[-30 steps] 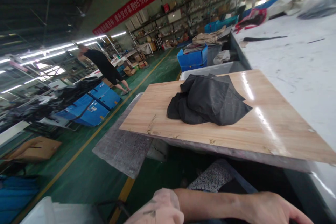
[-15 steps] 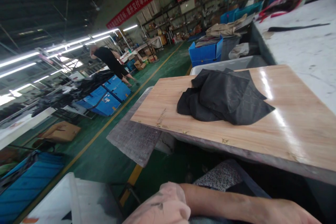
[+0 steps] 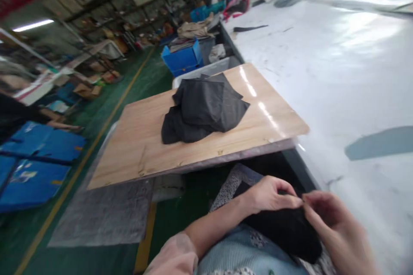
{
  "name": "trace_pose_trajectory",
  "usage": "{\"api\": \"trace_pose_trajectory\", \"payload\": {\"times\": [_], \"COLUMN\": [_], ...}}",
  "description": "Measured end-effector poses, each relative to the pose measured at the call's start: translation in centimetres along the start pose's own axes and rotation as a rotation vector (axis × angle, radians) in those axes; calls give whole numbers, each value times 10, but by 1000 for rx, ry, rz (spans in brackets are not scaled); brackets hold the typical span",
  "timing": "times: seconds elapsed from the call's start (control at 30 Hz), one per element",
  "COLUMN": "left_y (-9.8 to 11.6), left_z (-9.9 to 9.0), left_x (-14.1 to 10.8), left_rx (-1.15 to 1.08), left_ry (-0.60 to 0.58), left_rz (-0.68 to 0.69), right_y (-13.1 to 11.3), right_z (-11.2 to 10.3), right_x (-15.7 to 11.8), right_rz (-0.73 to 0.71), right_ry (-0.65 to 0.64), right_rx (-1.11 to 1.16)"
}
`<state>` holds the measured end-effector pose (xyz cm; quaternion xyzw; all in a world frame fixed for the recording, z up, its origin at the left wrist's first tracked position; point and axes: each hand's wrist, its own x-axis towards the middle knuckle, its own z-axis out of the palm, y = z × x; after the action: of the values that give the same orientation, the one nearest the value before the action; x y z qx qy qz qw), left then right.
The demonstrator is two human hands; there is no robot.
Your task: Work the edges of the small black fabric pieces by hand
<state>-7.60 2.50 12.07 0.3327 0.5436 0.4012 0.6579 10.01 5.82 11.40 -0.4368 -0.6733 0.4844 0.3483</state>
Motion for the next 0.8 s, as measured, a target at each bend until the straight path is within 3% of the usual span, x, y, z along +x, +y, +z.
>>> {"api": "trace_pose_trajectory", "payload": {"times": [0.07, 0.23, 0.43, 0.53, 0.63, 0.8], "left_y": [1, 8, 11, 12, 12, 9], "left_z": [1, 8, 11, 11, 12, 16], "left_x": [-1, -3, -6, -7, -7, -5], "left_rx": [68, 274, 215, 195, 199, 225], "left_ry": [-13, -1, -4, -2, -12, -35], "left_rz": [3, 164, 123, 113, 122, 157], "right_y": [-9, -26, -16, -10, -9, -10], "right_z": [3, 6, -11, -18, -20, -11], "right_x": [-2, 1, -15, -27, -35, -39], "right_rz": [45, 126, 239, 131, 15, -69], "right_ry": [3, 32, -52, -136, -175, -50], "right_rx": [10, 73, 295, 354, 255, 133]}}
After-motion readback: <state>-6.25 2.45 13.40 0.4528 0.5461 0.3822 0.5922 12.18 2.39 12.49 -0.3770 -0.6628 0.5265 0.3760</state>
